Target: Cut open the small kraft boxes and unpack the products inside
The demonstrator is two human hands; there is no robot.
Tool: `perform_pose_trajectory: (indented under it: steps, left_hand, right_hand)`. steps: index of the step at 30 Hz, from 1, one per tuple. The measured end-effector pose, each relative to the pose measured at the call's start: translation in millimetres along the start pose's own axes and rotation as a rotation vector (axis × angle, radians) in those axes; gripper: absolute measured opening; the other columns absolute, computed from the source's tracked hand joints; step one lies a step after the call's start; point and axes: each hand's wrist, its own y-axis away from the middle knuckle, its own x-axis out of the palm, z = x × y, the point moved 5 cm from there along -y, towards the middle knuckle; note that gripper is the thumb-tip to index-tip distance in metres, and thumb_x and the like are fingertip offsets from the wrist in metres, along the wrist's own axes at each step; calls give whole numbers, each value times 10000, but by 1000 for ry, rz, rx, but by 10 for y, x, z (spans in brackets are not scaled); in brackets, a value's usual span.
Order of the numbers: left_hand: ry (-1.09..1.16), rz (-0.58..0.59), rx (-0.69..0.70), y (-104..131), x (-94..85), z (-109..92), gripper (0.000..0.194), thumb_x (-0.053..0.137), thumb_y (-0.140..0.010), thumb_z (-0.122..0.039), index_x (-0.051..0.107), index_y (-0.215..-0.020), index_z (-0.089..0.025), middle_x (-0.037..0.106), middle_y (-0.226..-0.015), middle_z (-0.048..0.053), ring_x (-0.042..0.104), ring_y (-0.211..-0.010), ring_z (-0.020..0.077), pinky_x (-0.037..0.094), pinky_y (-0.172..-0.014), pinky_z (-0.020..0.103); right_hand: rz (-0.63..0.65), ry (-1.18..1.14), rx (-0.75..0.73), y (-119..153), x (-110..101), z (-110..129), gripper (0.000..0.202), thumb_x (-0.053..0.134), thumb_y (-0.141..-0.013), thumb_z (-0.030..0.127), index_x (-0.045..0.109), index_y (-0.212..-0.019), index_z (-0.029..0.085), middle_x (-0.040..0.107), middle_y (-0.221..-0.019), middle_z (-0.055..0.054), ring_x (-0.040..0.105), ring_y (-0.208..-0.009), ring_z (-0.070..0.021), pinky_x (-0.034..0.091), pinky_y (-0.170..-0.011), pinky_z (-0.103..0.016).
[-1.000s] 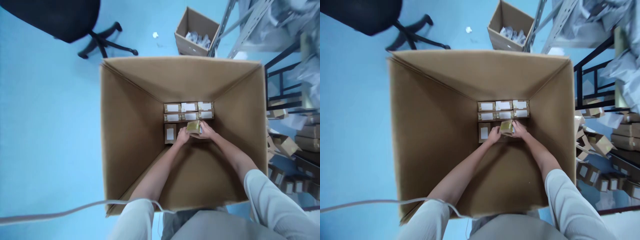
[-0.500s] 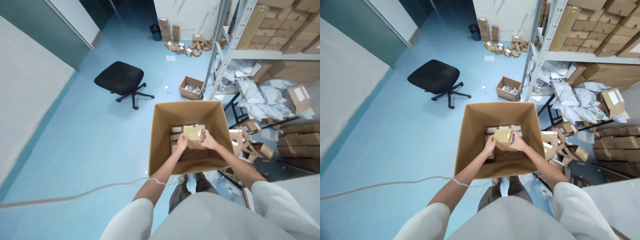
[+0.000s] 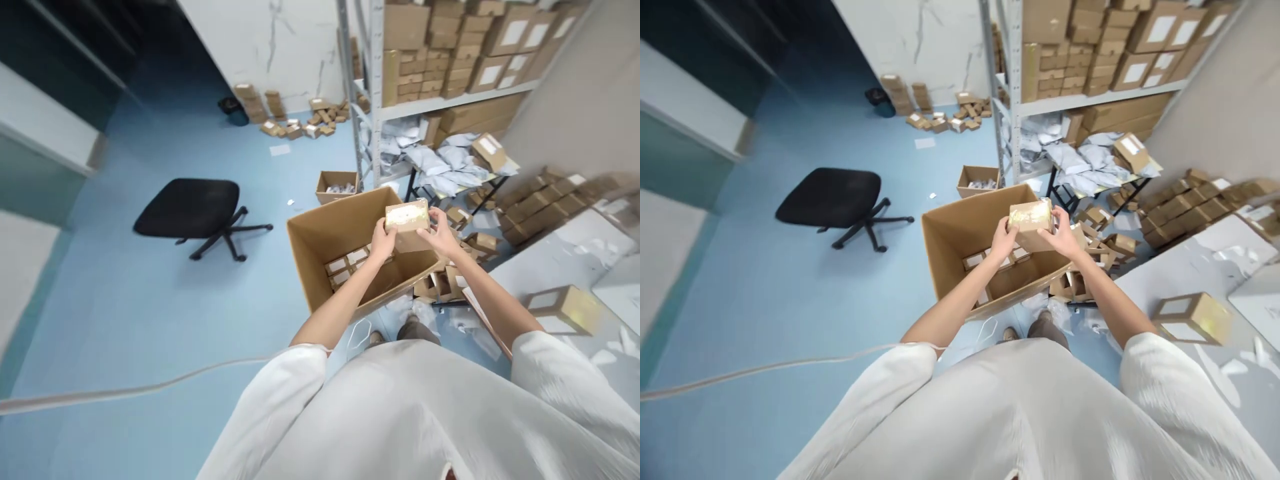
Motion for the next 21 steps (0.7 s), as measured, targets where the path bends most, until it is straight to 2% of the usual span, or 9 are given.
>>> perform_pose_trajectory:
  steps: [3, 5, 7, 10, 13, 16, 18, 21]
  left_hand:
    - [-8, 99, 54, 53, 351, -249, 519, 591, -1058, -367, 523, -1546, -206, 644, -1549, 126, 630, -1376, 289, 495, -1165, 392]
    - [-26, 169, 83, 104, 658, -361, 529, 603, -1043, -335, 520, -1549, -202, 655, -1534, 127, 639, -1364, 290, 501, -1158, 396]
    - [-50, 246, 114, 171, 1027, -437, 542, 620, -1024, -305, 527, -1547, -197, 672, -1508, 133, 649, -1349, 298, 508, -1158, 418]
    - [-73, 372, 168, 321, 1677, -499, 565, 625, -998, -246, 533, -1553, -199, 697, -1471, 133, 665, -1326, 297, 513, -1167, 438]
    - [-91, 501, 216, 529, 2393, -509, 583, 600, -982, -189, 537, -1561, -221, 696, -1479, 116, 662, -1344, 282, 518, -1177, 431]
    - [-141, 598, 225, 754, 3083, -464, 579, 600, -966, -167, 568, -1542, -229, 669, -1523, 129, 628, -1405, 305, 493, -1213, 462]
    - [-166, 642, 212, 888, 3485, -410, 567, 593, -963, -153, 585, -1527, -217, 656, -1540, 146, 609, -1434, 315, 465, -1241, 479]
    - [-172, 687, 179, 1052, 3969, -299, 557, 568, -976, -153, 575, -1532, -191, 654, -1537, 166, 612, -1434, 305, 461, -1245, 479]
  right_hand:
    - [-110, 184, 39, 296, -403, -65, 843, 578, -1001, 749, 356, -1636, 241, 359, -1629, -200, 417, -1515, -341, 444, -1242, -520]
    - [-175, 273, 94, 561, -649, -166, 796, 571, -1022, 699, 401, -1637, 223, 429, -1566, -198, 479, -1439, -351, 443, -1236, -523]
    - [-230, 284, 170, 871, -881, -313, 729, 551, -1047, 628, 427, -1639, 222, 499, -1511, -189, 559, -1328, -337, 493, -1179, -515]
    - [-293, 230, 304, 1399, -1213, -584, 673, 527, -1056, 573, 475, -1612, 196, 582, -1455, -191, 647, -1164, -305, 576, -1044, -470]
    - [-320, 243, 439, 1960, -1521, -862, 689, 519, -1048, 553, 469, -1627, 183, 633, -1446, -196, 685, -1113, -303, 599, -981, -446]
    - [-324, 293, 553, 2471, -1780, -1133, 754, 515, -1045, 497, 337, -1716, 199, 666, -1453, -185, 708, -1096, -308, 597, -972, -447]
    - [-317, 338, 615, 2740, -1915, -1315, 771, 498, -1047, 462, 291, -1738, 193, 650, -1492, -193, 705, -1135, -323, 580, -1009, -464]
    - [-274, 438, 679, 3005, -2060, -1583, 730, 467, -1048, 440, 351, -1717, 170, 591, -1568, -222, 623, -1325, -381, 505, -1128, -529]
